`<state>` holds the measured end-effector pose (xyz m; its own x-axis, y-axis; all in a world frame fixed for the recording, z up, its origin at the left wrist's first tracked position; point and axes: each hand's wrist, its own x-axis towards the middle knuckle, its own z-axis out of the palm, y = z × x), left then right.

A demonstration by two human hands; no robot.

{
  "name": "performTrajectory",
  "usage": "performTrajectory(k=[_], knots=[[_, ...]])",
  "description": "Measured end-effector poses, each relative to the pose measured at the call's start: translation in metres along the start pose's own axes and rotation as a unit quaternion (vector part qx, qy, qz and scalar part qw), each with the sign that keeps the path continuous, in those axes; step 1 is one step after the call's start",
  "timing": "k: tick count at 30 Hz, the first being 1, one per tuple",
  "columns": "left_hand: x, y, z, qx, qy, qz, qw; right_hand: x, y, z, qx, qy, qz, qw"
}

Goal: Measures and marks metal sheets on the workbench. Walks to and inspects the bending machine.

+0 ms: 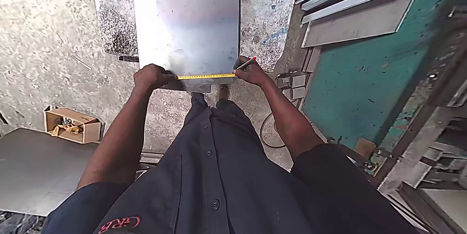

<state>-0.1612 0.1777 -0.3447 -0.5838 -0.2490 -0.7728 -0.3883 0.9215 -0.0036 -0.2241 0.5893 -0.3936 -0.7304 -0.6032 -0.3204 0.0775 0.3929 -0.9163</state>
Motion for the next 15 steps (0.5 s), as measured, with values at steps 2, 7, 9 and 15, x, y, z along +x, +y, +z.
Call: performTrajectory(k=[2,7,9,15], knots=[[-0.0001,0.0001,-0.0002,-0.002,0.000,0.001,1.000,0.0003,-0.0001,-0.0003,-0.002,0.002,-0.003,1.000],[0.0010,-0.0011,0.0001,-0.007,0.000,-0.009,1.000,0.0009,0.0016,0.0017,0.022,0.012,0.012,1.000],[0.0000,0.0001,-0.0003,-0.006,0.000,-0.014,1.000,-0.0005,0.0000,0.0025,0.026,0.023,0.020,0.999],[-0.0003,-0.0011,-0.0001,-0.006,-0.001,-0.008,1.000,-0.0026,0.0013,0.0013,0.025,0.004,0.002,1.000]])
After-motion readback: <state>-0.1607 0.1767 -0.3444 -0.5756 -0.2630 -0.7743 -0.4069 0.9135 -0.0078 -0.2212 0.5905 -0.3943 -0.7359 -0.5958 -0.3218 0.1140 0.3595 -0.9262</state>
